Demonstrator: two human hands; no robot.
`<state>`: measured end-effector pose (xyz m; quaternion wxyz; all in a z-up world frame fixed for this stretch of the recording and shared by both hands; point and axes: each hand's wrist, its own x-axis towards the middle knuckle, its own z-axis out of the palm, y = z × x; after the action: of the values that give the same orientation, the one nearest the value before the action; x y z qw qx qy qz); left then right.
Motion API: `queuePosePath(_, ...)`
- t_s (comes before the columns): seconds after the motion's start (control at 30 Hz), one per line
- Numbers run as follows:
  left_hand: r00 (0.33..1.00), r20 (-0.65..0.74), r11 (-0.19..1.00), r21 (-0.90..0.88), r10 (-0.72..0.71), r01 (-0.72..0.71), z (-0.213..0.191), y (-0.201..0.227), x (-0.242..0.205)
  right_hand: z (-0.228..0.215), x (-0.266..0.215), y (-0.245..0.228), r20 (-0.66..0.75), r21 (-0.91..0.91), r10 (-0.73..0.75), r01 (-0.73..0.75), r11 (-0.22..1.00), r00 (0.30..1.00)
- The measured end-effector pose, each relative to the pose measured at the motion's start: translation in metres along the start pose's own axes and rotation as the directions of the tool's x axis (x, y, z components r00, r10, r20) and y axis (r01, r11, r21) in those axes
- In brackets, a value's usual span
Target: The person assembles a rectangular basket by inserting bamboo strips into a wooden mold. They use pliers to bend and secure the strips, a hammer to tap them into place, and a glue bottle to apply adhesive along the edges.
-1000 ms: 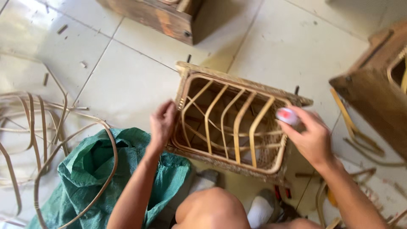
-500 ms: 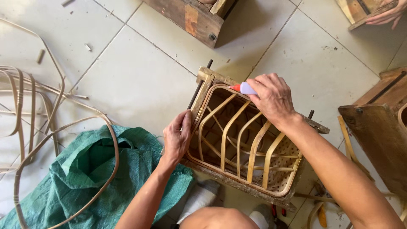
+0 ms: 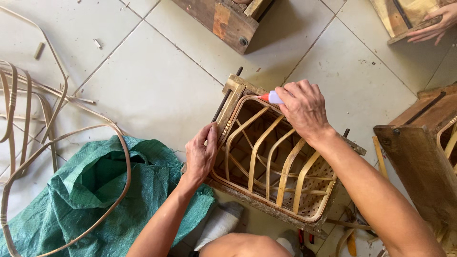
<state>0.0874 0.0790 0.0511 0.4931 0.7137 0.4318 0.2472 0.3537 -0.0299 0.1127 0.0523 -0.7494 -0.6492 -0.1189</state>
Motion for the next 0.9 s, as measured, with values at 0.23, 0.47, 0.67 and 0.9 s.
queuePosePath(0.23, 1.0, 0.006, 0.999, -0.007, 0.031, -0.031, -0.001, -0.001, -0.001, 0.001, 0.004, 0.001, 0.026, -0.077, -0.06, 0.062, 0.995, 0.998)
queuePosePath(0.47, 0.999, -0.028, 0.999, 0.001, 0.036, -0.036, 0.004, -0.006, 0.0, 0.005, -0.019, 0.016, -0.026, -0.032, 0.026, -0.026, 0.999, 0.999)
queuePosePath(0.67, 0.998, -0.023, 0.998, -0.01, -0.065, 0.065, 0.008, -0.011, 0.0, 0.013, -0.038, 0.016, -0.034, 0.04, 0.127, -0.125, 0.991, 0.991)
queuePosePath(0.9, 0.998, -0.058, 1.0, 0.009, 0.0, 0.0, 0.01, -0.014, -0.001, 0.028, -0.015, 0.003, -0.106, 0.027, 0.026, -0.023, 0.999, 0.994)
